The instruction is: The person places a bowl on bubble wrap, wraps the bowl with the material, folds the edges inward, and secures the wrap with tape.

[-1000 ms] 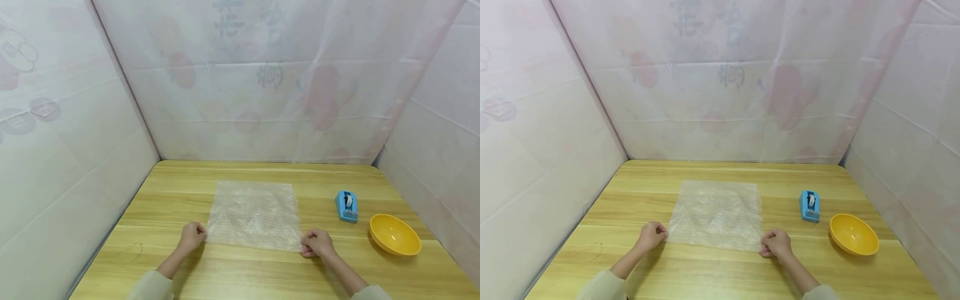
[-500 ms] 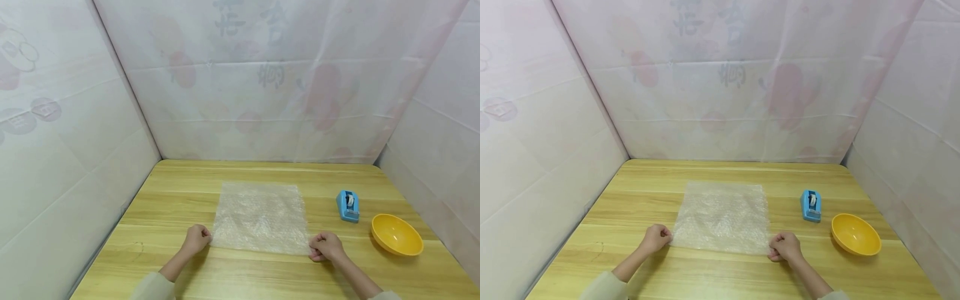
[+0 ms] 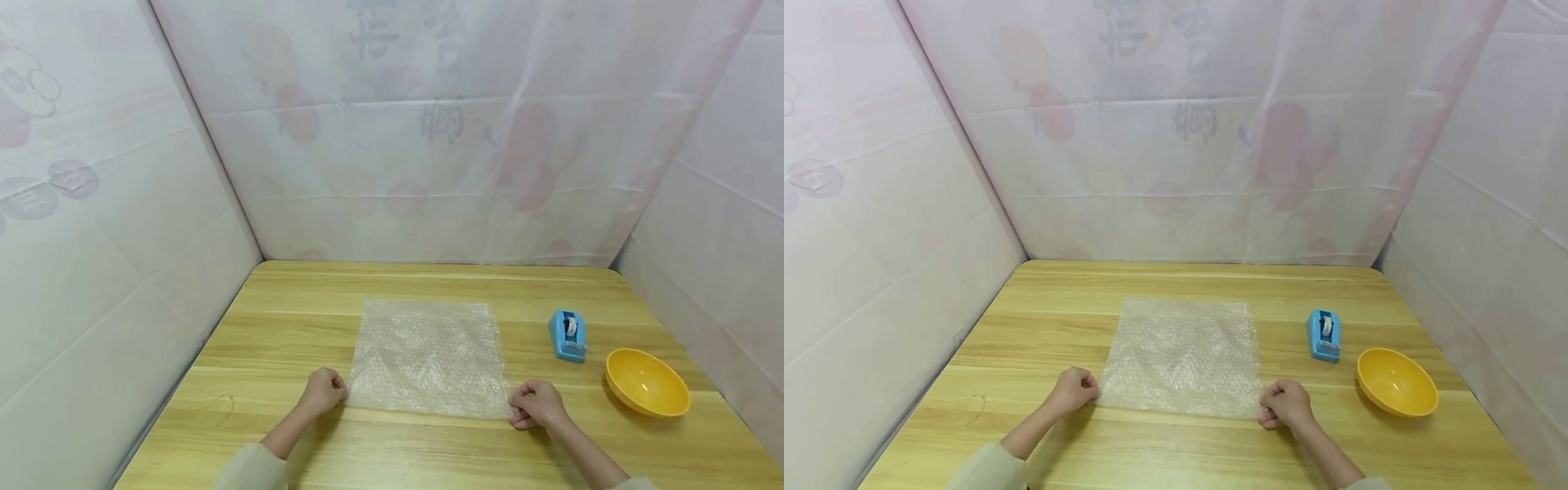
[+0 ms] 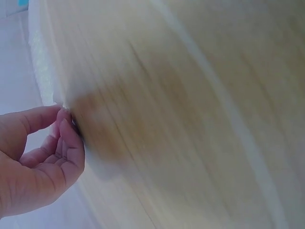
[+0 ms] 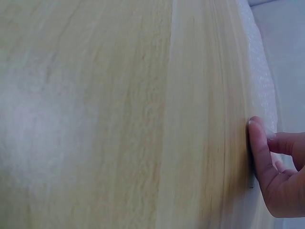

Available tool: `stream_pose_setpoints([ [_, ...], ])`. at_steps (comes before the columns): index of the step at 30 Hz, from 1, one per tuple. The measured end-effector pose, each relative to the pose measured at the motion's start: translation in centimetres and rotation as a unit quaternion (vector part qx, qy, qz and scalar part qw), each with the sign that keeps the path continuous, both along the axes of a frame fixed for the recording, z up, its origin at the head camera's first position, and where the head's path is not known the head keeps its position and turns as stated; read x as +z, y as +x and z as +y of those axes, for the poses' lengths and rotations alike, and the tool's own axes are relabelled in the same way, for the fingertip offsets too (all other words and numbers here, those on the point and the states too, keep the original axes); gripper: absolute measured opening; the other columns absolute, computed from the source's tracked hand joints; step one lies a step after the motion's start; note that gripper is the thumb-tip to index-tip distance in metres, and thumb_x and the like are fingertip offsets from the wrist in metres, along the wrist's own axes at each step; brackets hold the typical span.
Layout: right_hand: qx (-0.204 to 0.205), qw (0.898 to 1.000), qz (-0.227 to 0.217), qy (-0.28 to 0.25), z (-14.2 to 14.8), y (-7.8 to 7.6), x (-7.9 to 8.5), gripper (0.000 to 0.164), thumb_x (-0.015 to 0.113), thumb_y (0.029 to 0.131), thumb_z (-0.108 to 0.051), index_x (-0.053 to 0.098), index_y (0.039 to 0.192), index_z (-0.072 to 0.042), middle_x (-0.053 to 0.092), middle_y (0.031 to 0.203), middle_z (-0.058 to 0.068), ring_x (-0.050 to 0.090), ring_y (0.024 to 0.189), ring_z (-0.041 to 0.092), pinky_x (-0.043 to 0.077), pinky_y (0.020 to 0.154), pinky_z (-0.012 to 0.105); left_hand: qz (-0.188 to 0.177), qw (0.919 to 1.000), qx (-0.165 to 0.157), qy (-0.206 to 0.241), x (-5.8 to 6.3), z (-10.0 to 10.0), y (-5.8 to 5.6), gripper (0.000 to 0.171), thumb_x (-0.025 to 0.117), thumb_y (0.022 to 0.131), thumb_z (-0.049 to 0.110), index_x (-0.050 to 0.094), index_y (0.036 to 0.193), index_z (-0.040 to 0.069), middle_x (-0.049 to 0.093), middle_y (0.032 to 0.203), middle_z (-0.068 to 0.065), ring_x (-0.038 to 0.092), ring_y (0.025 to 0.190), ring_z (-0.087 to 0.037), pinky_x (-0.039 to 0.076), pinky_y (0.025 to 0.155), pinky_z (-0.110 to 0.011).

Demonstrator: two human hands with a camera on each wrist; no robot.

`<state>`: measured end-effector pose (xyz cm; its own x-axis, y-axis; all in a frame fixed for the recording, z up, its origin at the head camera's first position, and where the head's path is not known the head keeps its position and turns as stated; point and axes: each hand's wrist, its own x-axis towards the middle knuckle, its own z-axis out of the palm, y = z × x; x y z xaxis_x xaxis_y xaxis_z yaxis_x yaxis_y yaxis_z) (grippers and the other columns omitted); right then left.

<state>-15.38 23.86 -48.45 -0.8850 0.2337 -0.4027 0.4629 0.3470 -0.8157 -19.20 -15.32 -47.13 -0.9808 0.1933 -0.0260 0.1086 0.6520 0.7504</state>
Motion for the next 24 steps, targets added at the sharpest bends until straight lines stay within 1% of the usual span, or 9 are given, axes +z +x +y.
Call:
stream_pose_setpoints([
  [4,-0.003,1.000,0.004,0.016,-0.2,0.1,-0.1,0.005,0.059,0.081,0.001,0.057,0.081,0.005,0.058,0.058,0.008,0.062,0.049,0.016,0.055,0.048,0.032,-0.029,0.9996,-0.002,0.001,0.5,-0.2,-0.1,0.008,0.065,0.074,-0.005,0.061,0.067,-0.004,0.059,0.060,-0.005,0.050,0.053,-0.010,0.043,0.047,-0.019],
  [8,0.010,0.998,0.031,0.051,-0.3,0.3,0.2,0.005,0.059,0.080,-0.001,0.057,0.079,0.004,0.057,0.055,0.007,0.059,0.046,0.015,0.054,0.045,0.031,-0.049,0.9988,0.001,0.006,1.1,-0.7,-0.9,0.005,0.064,0.076,-0.002,0.060,0.073,-0.005,0.059,0.065,-0.008,0.054,0.055,-0.015,0.045,0.049,-0.021],
  [10,0.021,0.996,0.052,0.075,-0.3,0.3,0.6,0.006,0.059,0.079,-0.002,0.056,0.078,0.003,0.055,0.054,0.005,0.057,0.046,0.015,0.052,0.043,0.030,-0.049,0.9988,0.005,0.007,1.4,-1.0,-1.5,0.006,0.063,0.078,-0.001,0.061,0.079,-0.006,0.060,0.070,-0.010,0.055,0.059,-0.017,0.047,0.051,-0.023],
  [12,0.035,0.991,0.077,0.107,-0.3,0.3,0.9,0.005,0.059,0.078,-0.002,0.057,0.078,0.002,0.055,0.055,0.005,0.055,0.046,0.015,0.050,0.042,0.028,-0.037,0.9993,0.010,0.006,1.6,-1.1,-2.2,0.013,0.063,0.079,0.002,0.061,0.086,-0.009,0.061,0.078,-0.014,0.058,0.066,-0.020,0.050,0.057,-0.026],
  [15,0.066,0.972,0.130,0.184,-0.2,0.1,1.3,0.007,0.062,0.078,-0.004,0.060,0.081,0.002,0.058,0.062,0.004,0.055,0.054,0.013,0.047,0.046,0.024,0.002,0.9998,0.020,0.007,1.7,-1.1,-3.3,0.025,0.063,0.081,0.004,0.059,0.101,-0.012,0.062,0.094,-0.023,0.060,0.080,-0.028,0.054,0.068,-0.035],
  [18,0.095,0.946,0.190,0.244,-0.3,0.0,1.4,0.016,0.065,0.078,-0.006,0.063,0.090,0.004,0.065,0.076,0.009,0.060,0.068,0.018,0.051,0.058,0.027,0.057,0.9974,0.041,0.015,1.7,-0.9,-4.4,0.036,0.063,0.084,0.008,0.055,0.113,-0.012,0.058,0.110,-0.029,0.059,0.095,-0.038,0.053,0.080,-0.043],
  [20,0.117,0.931,0.222,0.263,-0.5,0.0,1.2,0.024,0.067,0.078,-0.007,0.063,0.099,0.005,0.067,0.090,0.016,0.063,0.082,0.026,0.054,0.070,0.035,0.095,0.9933,0.062,0.022,1.6,-0.7,-4.9,0.041,0.064,0.084,0.011,0.053,0.118,-0.010,0.056,0.117,-0.028,0.055,0.102,-0.041,0.051,0.084,-0.047],
  [22,0.146,0.917,0.249,0.276,-0.8,0.0,0.9,0.034,0.069,0.078,-0.009,0.061,0.109,0.006,0.064,0.105,0.022,0.060,0.097,0.036,0.052,0.082,0.046,0.122,0.9889,0.078,0.035,1.5,-0.3,-5.4,0.045,0.065,0.085,0.013,0.051,0.121,-0.008,0.053,0.121,-0.027,0.052,0.107,-0.042,0.048,0.086,-0.050],
  [24,0.182,0.896,0.272,0.300,-1.1,0.1,0.5,0.043,0.071,0.078,-0.012,0.058,0.117,0.004,0.058,0.118,0.025,0.054,0.108,0.042,0.047,0.089,0.054,0.119,0.9872,0.095,0.048,1.5,0.1,-5.7,0.048,0.065,0.085,0.016,0.049,0.125,-0.006,0.050,0.125,-0.026,0.050,0.109,-0.041,0.047,0.087,-0.050],
])
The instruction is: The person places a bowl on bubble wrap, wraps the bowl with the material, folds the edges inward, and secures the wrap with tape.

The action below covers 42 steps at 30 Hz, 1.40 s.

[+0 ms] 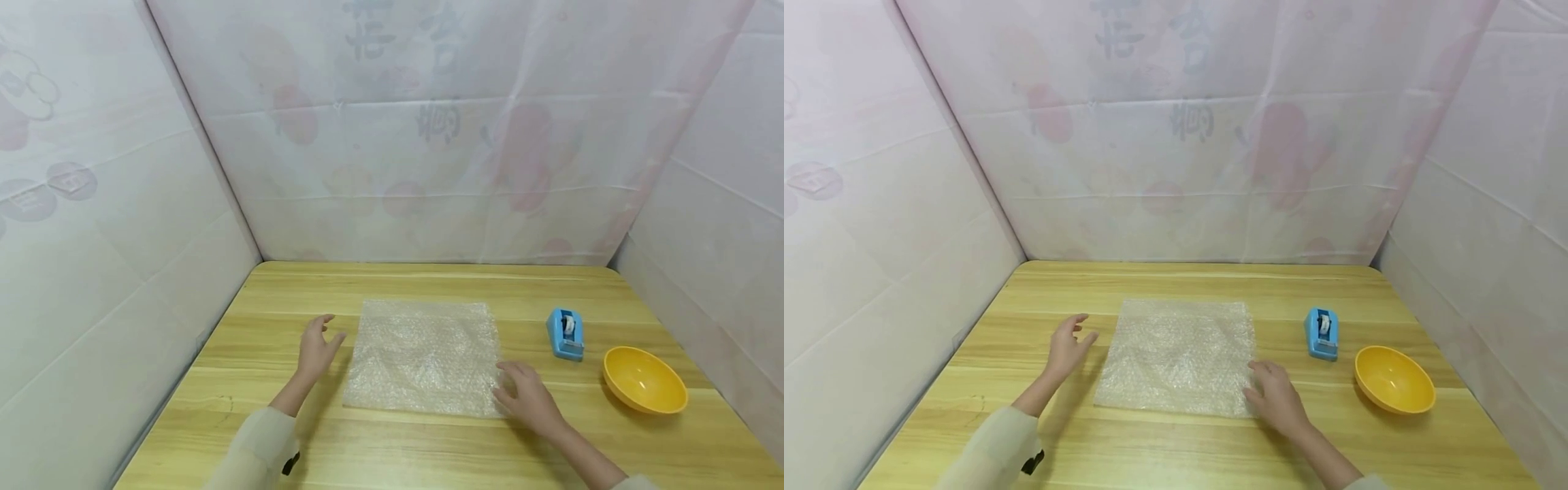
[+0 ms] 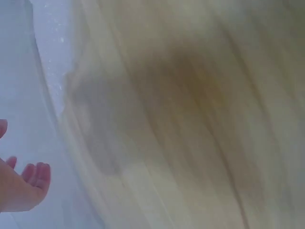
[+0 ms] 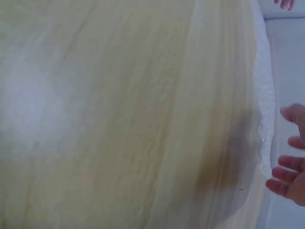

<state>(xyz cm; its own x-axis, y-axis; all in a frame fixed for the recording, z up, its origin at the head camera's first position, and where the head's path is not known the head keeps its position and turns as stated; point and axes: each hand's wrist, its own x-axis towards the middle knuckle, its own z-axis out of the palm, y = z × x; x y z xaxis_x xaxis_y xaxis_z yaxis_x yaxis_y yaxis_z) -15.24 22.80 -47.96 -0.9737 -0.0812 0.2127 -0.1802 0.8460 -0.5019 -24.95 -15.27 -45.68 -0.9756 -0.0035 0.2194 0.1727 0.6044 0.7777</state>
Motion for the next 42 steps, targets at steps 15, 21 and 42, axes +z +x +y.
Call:
stream_pose_setpoints([
  [15,0.120,0.991,-0.012,0.066,0.2,0.6,-1.6,0.063,0.071,0.079,-0.029,0.049,0.134,-0.009,0.043,0.135,0.029,0.042,0.121,0.047,0.038,0.093,0.064,-0.063,0.9937,0.002,0.092,-1.5,2.5,-2.2,0.067,0.063,0.087,0.018,0.029,0.139,-0.007,0.034,0.135,-0.032,0.042,0.117,-0.048,0.043,0.094,-0.054],
  [21,0.115,0.990,-0.033,0.071,0.4,0.5,-1.6,0.060,0.069,0.080,-0.033,0.051,0.132,-0.008,0.043,0.135,0.028,0.041,0.122,0.048,0.038,0.093,0.064,-0.068,0.9942,0.003,0.083,-1.8,3.4,-2.6,0.065,0.064,0.086,0.018,0.032,0.136,-0.010,0.040,0.131,-0.033,0.044,0.117,-0.047,0.044,0.094,-0.053],
  [42,0.103,0.993,-0.036,0.053,0.5,0.2,-1.6,0.061,0.072,0.075,-0.037,0.056,0.127,-0.009,0.045,0.135,0.026,0.041,0.121,0.048,0.039,0.091,0.063,-0.196,0.9703,0.060,0.129,-0.9,5.5,-3.0,0.060,0.061,0.087,0.018,0.035,0.133,-0.011,0.044,0.129,-0.035,0.046,0.119,-0.047,0.045,0.096,-0.050],
])
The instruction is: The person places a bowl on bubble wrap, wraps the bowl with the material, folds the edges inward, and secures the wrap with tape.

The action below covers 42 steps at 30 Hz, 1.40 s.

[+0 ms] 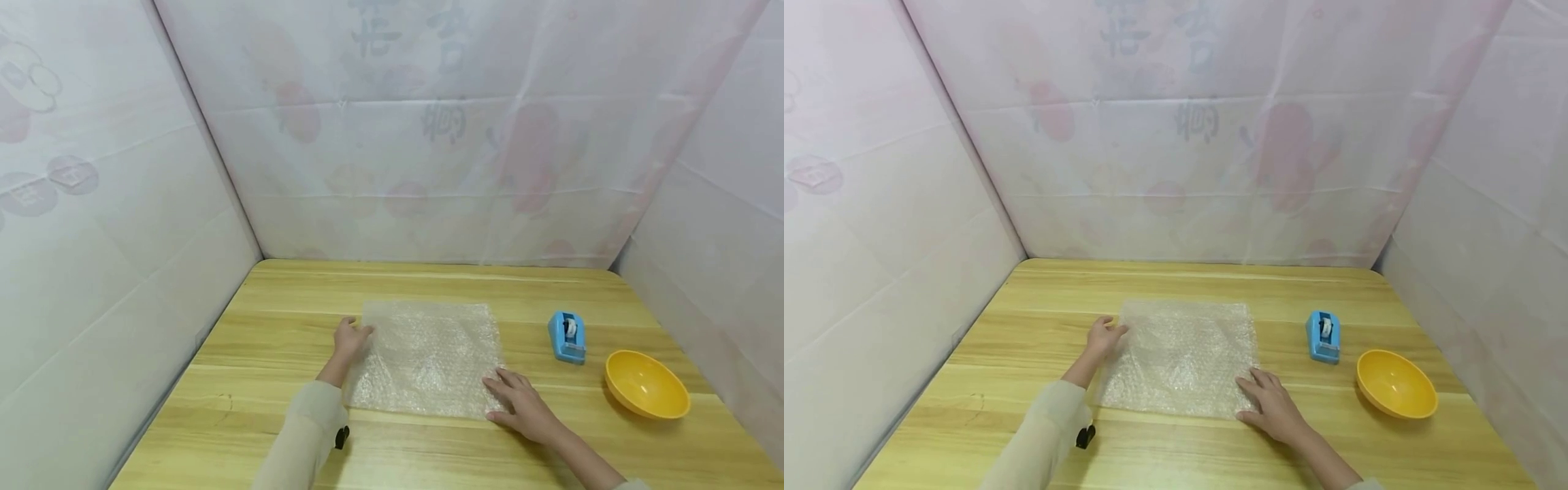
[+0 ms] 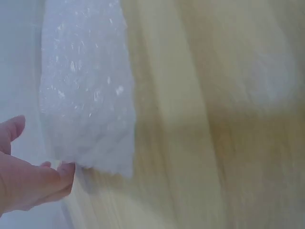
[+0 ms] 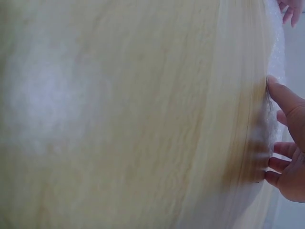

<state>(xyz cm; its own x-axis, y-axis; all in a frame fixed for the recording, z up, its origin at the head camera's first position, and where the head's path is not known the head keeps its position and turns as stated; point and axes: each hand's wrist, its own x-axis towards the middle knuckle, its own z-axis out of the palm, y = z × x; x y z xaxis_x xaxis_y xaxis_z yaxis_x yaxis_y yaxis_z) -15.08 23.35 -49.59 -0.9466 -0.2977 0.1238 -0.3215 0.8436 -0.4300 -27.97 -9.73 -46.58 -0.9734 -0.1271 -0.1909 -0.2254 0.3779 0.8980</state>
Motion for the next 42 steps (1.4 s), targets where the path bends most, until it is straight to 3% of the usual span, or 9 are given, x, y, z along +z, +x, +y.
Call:
stream_pose_setpoints([
  [10,-0.006,1.000,-0.002,0.005,0.0,0.0,-0.4,0.061,0.072,0.076,-0.038,0.056,0.127,-0.010,0.045,0.136,0.025,0.041,0.121,0.048,0.039,0.092,0.063,-0.043,0.9982,0.037,0.022,-0.1,-0.2,-0.6,0.045,0.057,0.088,0.007,0.044,0.127,-0.012,0.048,0.128,-0.032,0.050,0.116,-0.044,0.046,0.096,-0.046],
  [16,-0.009,1.000,0.000,0.002,0.1,0.0,-0.3,0.060,0.072,0.075,-0.037,0.057,0.127,-0.010,0.045,0.135,0.025,0.041,0.122,0.047,0.039,0.092,0.063,-0.020,0.9991,0.032,-0.020,-1.0,-0.6,-1.1,0.034,0.057,0.085,0.003,0.057,0.115,-0.012,0.058,0.116,-0.028,0.056,0.108,-0.040,0.051,0.089,-0.041],
  [23,-0.011,1.000,-0.007,0.003,0.1,-0.1,-0.5,0.060,0.072,0.075,-0.036,0.057,0.128,-0.010,0.044,0.136,0.025,0.041,0.122,0.047,0.038,0.093,0.063,0.022,0.9994,0.018,-0.021,-1.0,-1.0,-0.7,0.021,0.058,0.081,-0.004,0.063,0.100,-0.012,0.060,0.088,-0.018,0.058,0.080,-0.025,0.050,0.062,-0.023],
  [26,-0.013,1.000,-0.006,0.004,0.1,0.0,-0.4,0.060,0.072,0.075,-0.037,0.057,0.127,-0.010,0.044,0.136,0.025,0.041,0.122,0.047,0.038,0.093,0.063,0.079,0.9966,-0.017,-0.014,-5.1,-2.3,-2.8,0.016,0.062,0.080,0.001,0.066,0.094,-0.007,0.059,0.081,-0.013,0.055,0.073,-0.021,0.047,0.056,-0.022],
  [29,-0.014,1.000,-0.005,0.004,0.0,0.0,-0.3,0.060,0.072,0.076,-0.038,0.057,0.127,-0.010,0.045,0.136,0.025,0.041,0.122,0.047,0.038,0.093,0.063,0.151,0.9867,-0.059,-0.012,-12.6,-4.2,-6.9,0.012,0.067,0.079,0.011,0.068,0.087,0.003,0.061,0.074,-0.005,0.055,0.067,-0.015,0.048,0.055,-0.024],
  [31,-0.013,1.000,-0.004,0.005,-0.1,0.0,-0.2,0.060,0.071,0.077,-0.038,0.057,0.127,-0.010,0.044,0.136,0.025,0.041,0.122,0.046,0.038,0.093,0.064,0.181,0.9800,-0.081,-0.013,-16.3,-5.2,-8.9,0.015,0.068,0.081,0.017,0.069,0.089,0.004,0.061,0.074,-0.003,0.055,0.066,-0.013,0.047,0.054,-0.023],
  [33,-0.013,1.000,-0.006,0.006,-0.1,0.0,-0.2,0.060,0.071,0.077,-0.038,0.056,0.127,-0.010,0.044,0.136,0.025,0.041,0.123,0.046,0.037,0.093,0.064,0.173,0.9805,-0.092,-0.010,-16.9,-5.6,-9.2,0.020,0.068,0.082,0.021,0.068,0.093,0.004,0.063,0.077,-0.005,0.057,0.069,-0.015,0.048,0.057,-0.025],
  [37,-0.013,1.000,0.002,0.005,0.0,0.2,-0.1,0.058,0.072,0.077,-0.036,0.057,0.126,-0.010,0.045,0.135,0.024,0.042,0.122,0.046,0.037,0.093,0.064,0.173,0.9801,-0.097,-0.001,-14.2,-5.4,-7.6,0.025,0.069,0.082,0.024,0.068,0.094,0.002,0.064,0.079,-0.008,0.058,0.071,-0.017,0.048,0.058,-0.026],
  [42,-0.020,0.996,0.080,-0.015,1.0,0.5,0.3,0.054,0.076,0.073,-0.026,0.060,0.121,-0.007,0.050,0.128,0.026,0.045,0.116,0.046,0.037,0.089,0.066,0.128,0.9884,-0.080,-0.016,-6.6,-3.7,-3.0,0.022,0.063,0.084,0.010,0.065,0.099,-0.006,0.065,0.087,-0.016,0.060,0.080,-0.023,0.052,0.067,-0.029],
])
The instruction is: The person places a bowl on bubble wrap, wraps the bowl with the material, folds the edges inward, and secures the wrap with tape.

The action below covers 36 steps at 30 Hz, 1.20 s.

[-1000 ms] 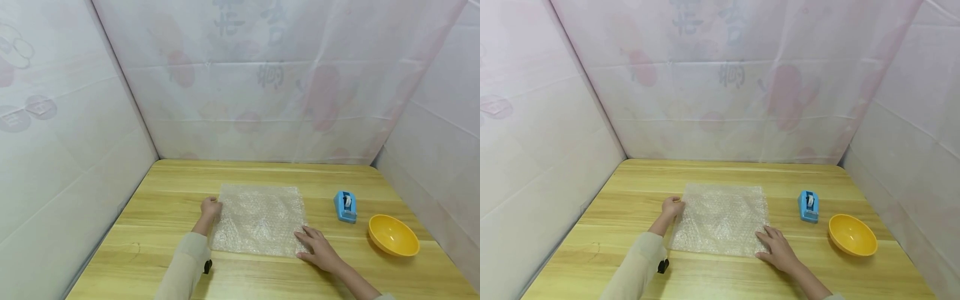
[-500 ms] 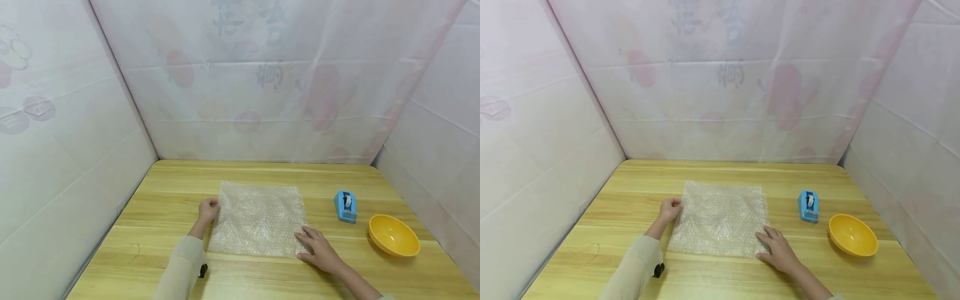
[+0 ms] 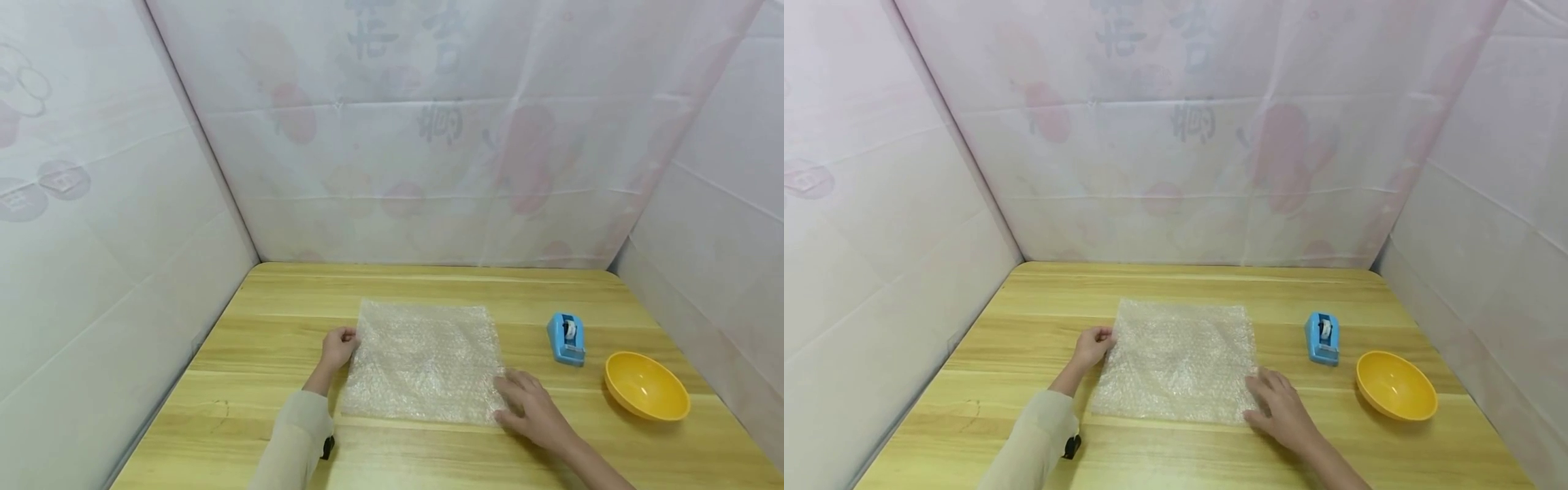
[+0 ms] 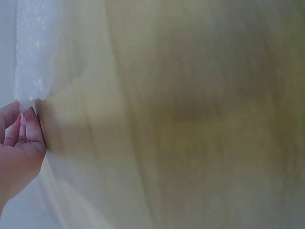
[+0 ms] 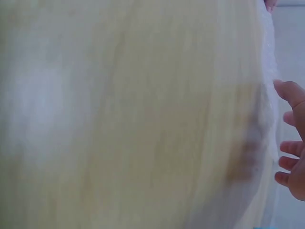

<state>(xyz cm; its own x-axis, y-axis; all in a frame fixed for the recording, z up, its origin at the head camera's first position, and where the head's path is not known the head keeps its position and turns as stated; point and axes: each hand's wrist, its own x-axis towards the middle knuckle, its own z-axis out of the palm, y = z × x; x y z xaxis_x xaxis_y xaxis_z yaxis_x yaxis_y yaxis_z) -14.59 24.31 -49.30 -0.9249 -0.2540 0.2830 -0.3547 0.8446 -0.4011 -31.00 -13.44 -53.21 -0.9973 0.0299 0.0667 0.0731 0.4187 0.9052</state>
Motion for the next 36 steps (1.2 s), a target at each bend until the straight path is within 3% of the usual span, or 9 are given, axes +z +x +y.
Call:
stream_pose_setpoints([
  [1,-0.004,1.000,0.022,0.001,0.3,0.0,0.1,0.054,0.077,0.072,-0.024,0.060,0.120,-0.006,0.051,0.127,0.026,0.046,0.114,0.046,0.036,0.088,0.067,-0.023,0.9996,0.010,-0.013,1.7,0.4,1.0,0.023,0.062,0.083,0.005,0.064,0.101,-0.010,0.064,0.091,-0.020,0.060,0.083,-0.027,0.053,0.070,-0.032],
  [2,-0.009,0.999,0.041,-0.001,0.7,0.1,0.3,0.055,0.078,0.070,-0.021,0.060,0.119,-0.004,0.051,0.126,0.027,0.046,0.113,0.047,0.036,0.088,0.067,-0.023,0.9996,0.007,-0.017,2.4,0.6,1.4,0.023,0.060,0.084,0.004,0.063,0.102,-0.011,0.064,0.092,-0.022,0.060,0.085,-0.027,0.053,0.071,-0.032],
  [6,-0.038,0.995,0.090,0.003,2.4,0.1,1.3,0.053,0.077,0.070,-0.016,0.058,0.118,-0.001,0.048,0.126,0.029,0.043,0.113,0.049,0.031,0.088,0.069,-0.024,0.9990,0.001,-0.037,3.9,1.0,2.3,0.024,0.057,0.087,0.001,0.060,0.105,-0.013,0.063,0.095,-0.023,0.060,0.086,-0.027,0.053,0.073,-0.030],
  [14,-0.099,0.985,0.137,-0.028,6.5,1.0,3.1,0.054,0.072,0.076,-0.009,0.053,0.124,0.002,0.043,0.128,0.033,0.034,0.116,0.054,0.021,0.097,0.072,-0.044,0.9989,-0.011,-0.008,3.8,1.1,2.1,0.025,0.057,0.086,0.001,0.060,0.107,-0.013,0.062,0.099,-0.023,0.059,0.089,-0.028,0.053,0.076,-0.033],
  [18,-0.149,0.978,0.136,-0.045,8.7,1.8,3.3,0.052,0.067,0.081,-0.011,0.050,0.128,0.000,0.040,0.129,0.036,0.029,0.119,0.058,0.013,0.100,0.073,-0.047,0.9987,-0.020,-0.005,3.7,1.2,1.9,0.026,0.057,0.086,0.001,0.060,0.107,-0.012,0.061,0.100,-0.023,0.060,0.090,-0.027,0.053,0.076,-0.032],
  [23,-0.184,0.971,0.142,-0.047,11.4,2.5,3.3,0.045,0.062,0.086,-0.014,0.049,0.123,0.007,0.037,0.128,0.039,0.027,0.121,0.058,0.006,0.105,0.069,-0.052,0.9984,-0.020,-0.001,3.7,1.2,1.9,0.025,0.057,0.086,0.002,0.060,0.107,-0.012,0.061,0.100,-0.022,0.060,0.089,-0.025,0.053,0.076,-0.031],
  [28,-0.214,0.964,0.156,-0.029,13.9,2.9,2.9,0.045,0.057,0.088,-0.015,0.046,0.125,0.009,0.035,0.126,0.042,0.027,0.120,0.057,0.009,0.105,0.068,-0.053,0.9985,-0.013,0.005,3.7,0.9,2.0,0.024,0.058,0.085,0.002,0.060,0.106,-0.011,0.062,0.098,-0.021,0.059,0.088,-0.024,0.053,0.076,-0.031],
  [32,-0.257,0.958,0.123,-0.015,15.4,3.3,2.3,0.049,0.053,0.089,-0.018,0.041,0.128,0.009,0.031,0.129,0.043,0.023,0.123,0.057,0.010,0.102,0.070,-0.050,0.9987,-0.008,0.003,3.6,0.6,2.0,0.023,0.058,0.084,0.001,0.061,0.103,-0.012,0.062,0.094,-0.020,0.058,0.085,-0.023,0.052,0.072,-0.029],
  [36,-0.290,0.949,0.109,-0.051,16.8,3.5,1.8,0.050,0.055,0.085,-0.012,0.041,0.126,0.013,0.035,0.126,0.042,0.027,0.120,0.057,0.013,0.102,0.069,-0.052,0.9986,-0.010,0.004,3.4,0.6,2.1,0.023,0.058,0.085,0.001,0.061,0.103,-0.012,0.062,0.094,-0.020,0.058,0.085,-0.022,0.051,0.073,-0.028],
])
